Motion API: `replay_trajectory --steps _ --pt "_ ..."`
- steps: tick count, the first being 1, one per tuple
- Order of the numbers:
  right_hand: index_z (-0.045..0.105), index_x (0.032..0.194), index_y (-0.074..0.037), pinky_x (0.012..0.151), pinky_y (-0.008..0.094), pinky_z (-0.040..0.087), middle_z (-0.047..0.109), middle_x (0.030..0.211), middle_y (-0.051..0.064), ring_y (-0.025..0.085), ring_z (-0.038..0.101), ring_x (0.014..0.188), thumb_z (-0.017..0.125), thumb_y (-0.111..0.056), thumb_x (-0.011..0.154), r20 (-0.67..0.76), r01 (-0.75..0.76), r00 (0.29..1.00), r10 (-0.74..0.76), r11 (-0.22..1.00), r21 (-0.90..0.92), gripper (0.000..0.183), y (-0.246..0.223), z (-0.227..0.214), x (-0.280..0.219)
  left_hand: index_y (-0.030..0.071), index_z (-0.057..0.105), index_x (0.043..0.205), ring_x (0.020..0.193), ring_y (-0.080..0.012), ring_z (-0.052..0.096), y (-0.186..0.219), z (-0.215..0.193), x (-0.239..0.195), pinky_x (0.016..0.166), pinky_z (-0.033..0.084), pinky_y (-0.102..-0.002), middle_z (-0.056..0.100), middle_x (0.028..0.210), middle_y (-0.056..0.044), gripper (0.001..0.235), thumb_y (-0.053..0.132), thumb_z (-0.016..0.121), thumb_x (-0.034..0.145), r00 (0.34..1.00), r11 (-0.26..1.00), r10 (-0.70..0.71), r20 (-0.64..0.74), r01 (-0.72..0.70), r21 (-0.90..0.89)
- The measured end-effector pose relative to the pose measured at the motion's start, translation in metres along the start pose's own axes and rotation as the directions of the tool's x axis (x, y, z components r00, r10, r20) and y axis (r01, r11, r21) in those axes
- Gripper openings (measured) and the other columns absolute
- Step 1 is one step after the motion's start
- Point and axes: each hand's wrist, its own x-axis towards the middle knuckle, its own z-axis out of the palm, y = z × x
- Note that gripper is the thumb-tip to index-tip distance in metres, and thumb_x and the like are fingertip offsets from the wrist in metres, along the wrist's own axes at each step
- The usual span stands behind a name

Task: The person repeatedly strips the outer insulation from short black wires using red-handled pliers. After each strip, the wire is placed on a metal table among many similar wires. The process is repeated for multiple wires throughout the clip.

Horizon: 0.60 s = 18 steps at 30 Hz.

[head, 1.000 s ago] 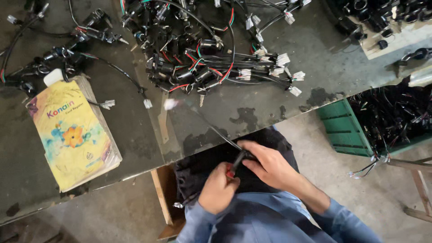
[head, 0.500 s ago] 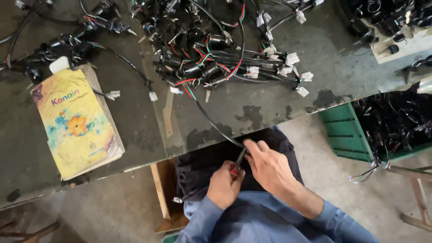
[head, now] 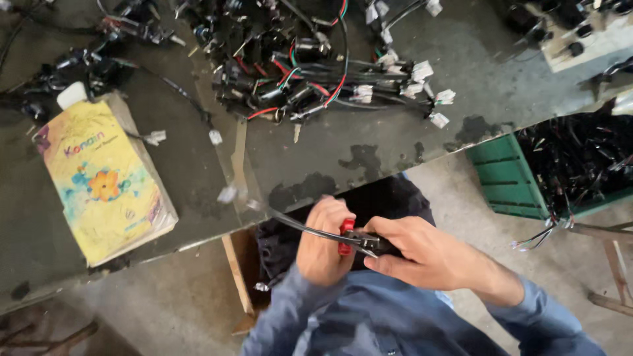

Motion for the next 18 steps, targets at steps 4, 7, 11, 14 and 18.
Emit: replay_trajectory --steps 4,7,11,14,18 --pt "0.062 0.102 -0.004 0.058 0.044 0.047 0.062 0.067 0.017 0.035 0.062 0.063 0.071 -0.021 0.087 0.049 -0.102 0.994 0.103 0.995 -0.016 0.025 -0.003 0.0 0.003 0.003 0.052 0.112 0.098 -0.0403 0.062 -0.012 -0.005 0.002 0.087 0.052 -0.048 0.06 0.104 -0.016 0.034 0.003 0.074 0.086 0.999 0.998 -0.013 0.052 0.017 -0.067" --pt "0.059 0.101 -0.004 0.061 0.045 0.049 0.064 0.08 0.017 0.037 0.064 0.072 0.07 -0.02 0.087 -0.231 -0.014 0.972 -0.052 0.962 -0.274 0.024 0.016 0.018 0.013 0.003 0.055 0.113 0.093 -0.0413 0.063 -0.014 0.008 -0.025 0.083 0.052 -0.049 0.062 0.098 -0.018 0.032 0.007 0.07 0.085 0.947 0.952 -0.29 0.139 0.3 -0.056" --pt "0.054 0.102 -0.003 0.071 0.048 0.052 0.066 0.089 0.016 0.038 0.066 0.082 0.067 -0.023 0.093 -0.278 -0.33 0.937 0.21 0.793 -0.513 0.026 0.051 0.048 0.04 0.007 0.06 0.107 0.081 -0.0381 0.066 -0.01 0.033 -0.057 0.073 0.051 -0.047 0.067 0.083 -0.014 0.023 0.021 0.071 0.093 0.585 0.637 -0.75 0.308 0.764 0.101" --pt "0.058 0.106 -0.003 0.071 0.049 0.051 0.067 0.086 0.017 0.04 0.067 0.086 0.073 -0.023 0.086 -0.263 -0.143 0.962 0.066 0.949 -0.282 0.031 0.066 0.039 0.041 0.005 0.059 0.105 0.079 -0.0384 0.065 -0.01 0.026 -0.046 0.071 0.05 -0.047 0.065 0.083 -0.016 0.028 0.023 0.073 0.088 0.665 0.707 -0.696 0.27 0.701 0.096" --pt "0.061 0.128 -0.007 0.1 0.046 0.047 0.063 0.124 0.015 0.035 0.059 0.117 0.063 -0.009 0.1 -0.712 -0.301 0.643 -0.281 0.763 -0.573 0.028 0.073 -0.034 0.012 0.007 0.06 0.103 0.084 -0.0381 0.063 -0.009 -0.023 -0.011 0.074 0.05 -0.046 0.065 0.089 -0.016 0.027 0.022 0.074 0.085 0.9 0.892 -0.414 0.135 0.371 0.258"
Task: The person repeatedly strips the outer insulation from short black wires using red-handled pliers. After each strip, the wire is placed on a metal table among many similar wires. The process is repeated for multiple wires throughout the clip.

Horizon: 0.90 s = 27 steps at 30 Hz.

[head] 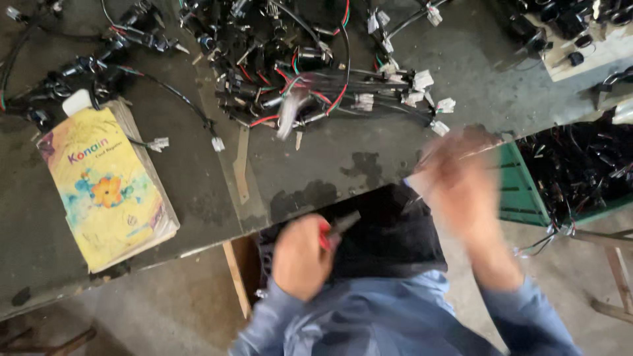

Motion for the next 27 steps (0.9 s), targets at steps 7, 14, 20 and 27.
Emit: replay_trajectory --steps 7,14,20,27 --pt "0.055 0.123 -0.005 0.115 0.045 0.042 0.057 0.123 0.012 0.032 0.053 0.125 0.076 -0.007 0.091 -0.248 0.109 0.968 -0.033 0.948 0.298 0.039 -0.037 -0.008 -0.012 -0.001 0.057 0.125 0.11 -0.0409 0.055 -0.01 -0.016 0.089 0.091 0.044 -0.05 0.061 0.118 -0.019 0.054 0.021 0.076 0.08 0.974 0.944 0.118 -0.191 -0.05 0.327" --pt "0.063 0.11 -0.003 0.086 0.03 0.054 0.068 0.1 0.004 0.014 0.066 0.093 0.076 -0.004 0.09 0.353 -0.309 0.936 0.013 0.51 0.802 0.024 -0.085 0.065 -0.066 0.01 0.065 0.117 0.109 -0.035 0.062 0.0 0.006 0.186 0.093 0.045 -0.05 0.069 0.108 -0.009 0.039 0.017 0.079 0.081 0.984 0.946 0.074 -0.165 -0.017 0.325" --pt "0.046 0.138 -0.007 0.104 0.031 0.045 0.059 0.122 0.005 0.013 0.057 0.118 0.064 -0.013 0.097 0.351 -0.372 0.924 0.152 0.137 0.918 0.045 -0.069 0.062 -0.051 0.007 0.061 0.123 0.105 -0.0258 0.067 0.034 -0.024 0.105 0.095 0.053 -0.035 0.066 0.12 -0.011 0.031 0.016 0.075 0.098 0.898 0.925 0.129 -0.42 -0.262 -0.276" --pt "0.051 0.137 -0.002 0.109 0.037 0.044 0.061 0.128 0.009 0.02 0.055 0.124 0.066 -0.022 0.097 0.647 -0.494 0.63 -0.429 0.421 0.761 0.046 -0.073 0.064 -0.059 0.0 0.058 0.129 0.097 -0.0143 0.062 0.01 0.006 0.027 0.088 0.051 -0.029 0.066 0.106 -0.005 0.037 0.025 0.057 0.103 0.934 0.457 -0.132 0.332 0.354 -0.816"
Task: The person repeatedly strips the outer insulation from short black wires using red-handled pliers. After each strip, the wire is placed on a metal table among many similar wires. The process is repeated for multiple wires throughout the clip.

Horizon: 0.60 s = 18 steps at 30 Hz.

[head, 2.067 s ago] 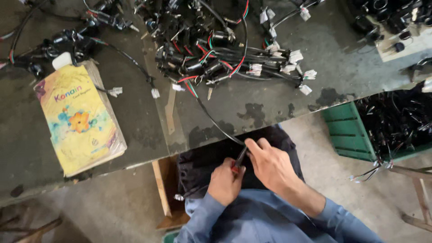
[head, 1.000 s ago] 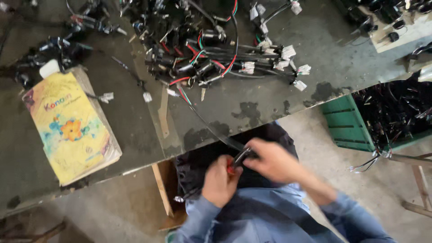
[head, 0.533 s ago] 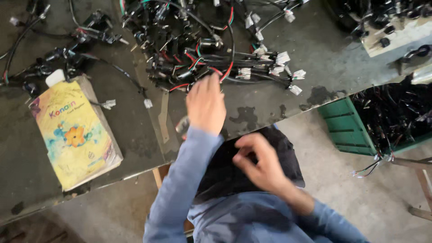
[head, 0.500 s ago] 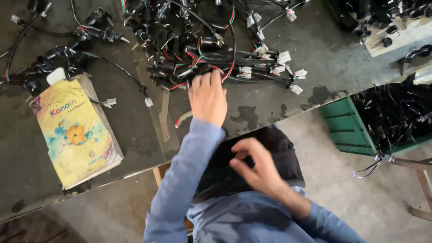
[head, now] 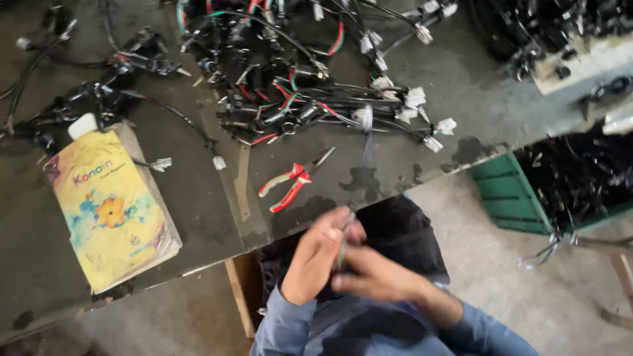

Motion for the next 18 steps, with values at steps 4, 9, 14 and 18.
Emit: replay_trajectory --steps 4,9,14,18 --pt "0.056 0.126 -0.006 0.088 0.039 0.048 0.064 0.1 0.013 0.027 0.061 0.093 0.066 -0.032 0.095 0.112 -0.396 0.879 0.463 0.842 -0.367 0.042 0.005 -0.007 -0.009 -0.006 0.064 0.116 0.063 -0.0084 0.043 -0.027 0.003 -0.022 0.057 0.038 -0.027 0.051 0.074 0.001 0.03 0.022 0.052 0.113 0.981 0.943 -0.189 -0.034 0.171 -0.285" --pt "0.058 0.119 0.003 0.092 0.043 0.052 0.064 0.106 0.016 0.029 0.062 0.1 0.061 -0.047 0.094 -0.566 0.341 0.824 -0.026 0.82 0.459 0.055 0.001 -0.04 -0.015 0.001 0.074 0.103 0.058 -0.0134 0.052 -0.03 0.031 -0.04 0.055 0.043 -0.03 0.06 0.067 -0.006 0.029 0.023 0.056 0.104 0.988 0.939 -0.016 -0.152 0.067 0.337" --pt "0.067 0.104 0.0 0.082 0.041 0.056 0.07 0.114 0.021 0.029 0.067 0.095 0.059 -0.026 0.102 -0.546 0.291 0.824 -0.151 0.94 0.179 0.027 -0.011 -0.029 -0.019 0.002 0.071 0.106 0.071 -0.0228 0.066 -0.019 0.039 -0.032 0.064 0.052 -0.032 0.069 0.081 -0.014 0.024 0.022 0.056 0.107 0.961 0.883 0.262 -0.093 -0.2 0.425" --pt "0.064 0.113 -0.002 0.096 0.039 0.05 0.066 0.12 0.016 0.025 0.062 0.113 0.056 -0.022 0.099 -0.438 0.271 0.879 -0.187 0.953 0.137 0.026 -0.017 -0.027 -0.029 0.004 0.074 0.1 0.058 -0.0266 0.065 -0.016 0.039 -0.033 0.057 0.05 -0.035 0.067 0.069 -0.014 0.025 0.023 0.059 0.1 0.991 0.888 0.06 -0.116 0.0 0.46"
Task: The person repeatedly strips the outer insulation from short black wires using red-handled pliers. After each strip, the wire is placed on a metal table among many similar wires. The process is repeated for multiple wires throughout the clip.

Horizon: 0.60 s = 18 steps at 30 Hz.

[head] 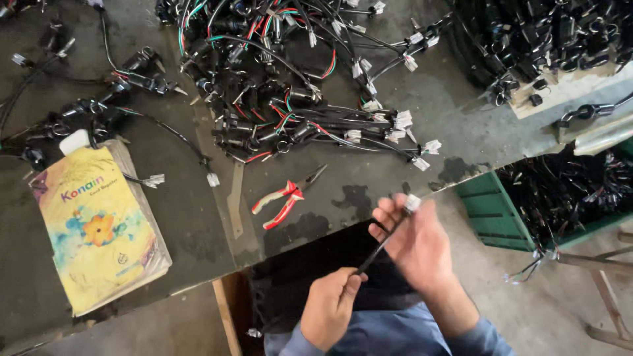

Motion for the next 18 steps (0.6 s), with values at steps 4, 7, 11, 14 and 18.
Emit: replay_trajectory --steps 4,7,11,14,18 --pt "0.064 0.107 -0.001 0.107 0.039 0.043 0.064 0.128 0.013 0.023 0.057 0.124 0.058 -0.021 0.1 0.249 -0.142 0.956 0.154 0.988 -0.066 0.023 0.006 -0.006 0.015 0.0 0.07 0.099 0.06 -0.0301 0.064 0.006 -0.009 0.004 0.058 0.051 -0.037 0.065 0.072 -0.017 0.025 0.023 0.061 0.103 0.999 1.0 0.012 -0.032 -0.011 0.017" --pt "0.064 0.106 0.002 0.099 0.043 0.045 0.065 0.111 0.015 0.026 0.059 0.108 0.053 -0.025 0.114 -0.457 0.183 0.89 0.006 0.912 0.368 0.031 0.016 -0.016 0.022 -0.006 0.057 0.114 0.079 -0.0384 0.065 0.006 -0.008 0.002 0.071 0.051 -0.042 0.065 0.091 -0.024 0.026 0.02 0.059 0.109 0.875 0.876 0.482 -0.049 -0.482 -0.003" --pt "0.065 0.102 0.003 0.105 0.039 0.044 0.068 0.111 0.016 0.025 0.06 0.11 0.056 -0.022 0.112 -0.086 0.057 0.995 -0.047 0.992 0.111 0.028 0.016 -0.017 0.021 0.001 0.064 0.103 0.069 -0.0294 0.063 -0.012 0.008 -0.012 0.063 0.05 -0.036 0.064 0.079 -0.014 0.026 0.026 0.057 0.105 0.983 0.99 0.123 -0.136 -0.112 0.085" --pt "0.059 0.113 0.003 0.104 0.04 0.045 0.063 0.115 0.014 0.024 0.058 0.111 0.057 -0.027 0.114 -0.282 0.267 0.932 -0.228 0.958 0.109 0.031 0.008 -0.015 0.022 0.001 0.065 0.092 0.054 -0.021 0.049 -0.039 0.012 -0.011 0.053 0.04 -0.034 0.053 0.066 -0.01 0.032 0.03 0.057 0.103 0.982 0.989 -0.142 -0.127 0.136 -0.053" --pt "0.052 0.128 0.008 0.1 0.044 0.041 0.059 0.119 0.027 0.034 0.054 0.117 0.054 -0.035 0.106 0.433 0.447 0.844 -0.317 0.861 -0.241 0.049 0.016 0.007 0.009 0.001 0.06 0.094 0.057 -0.0121 0.04 -0.064 0.003 -0.014 0.051 0.033 -0.029 0.05 0.07 -0.004 0.033 0.03 0.052 0.108 0.98 0.629 -0.141 -0.142 -0.022 -0.777"
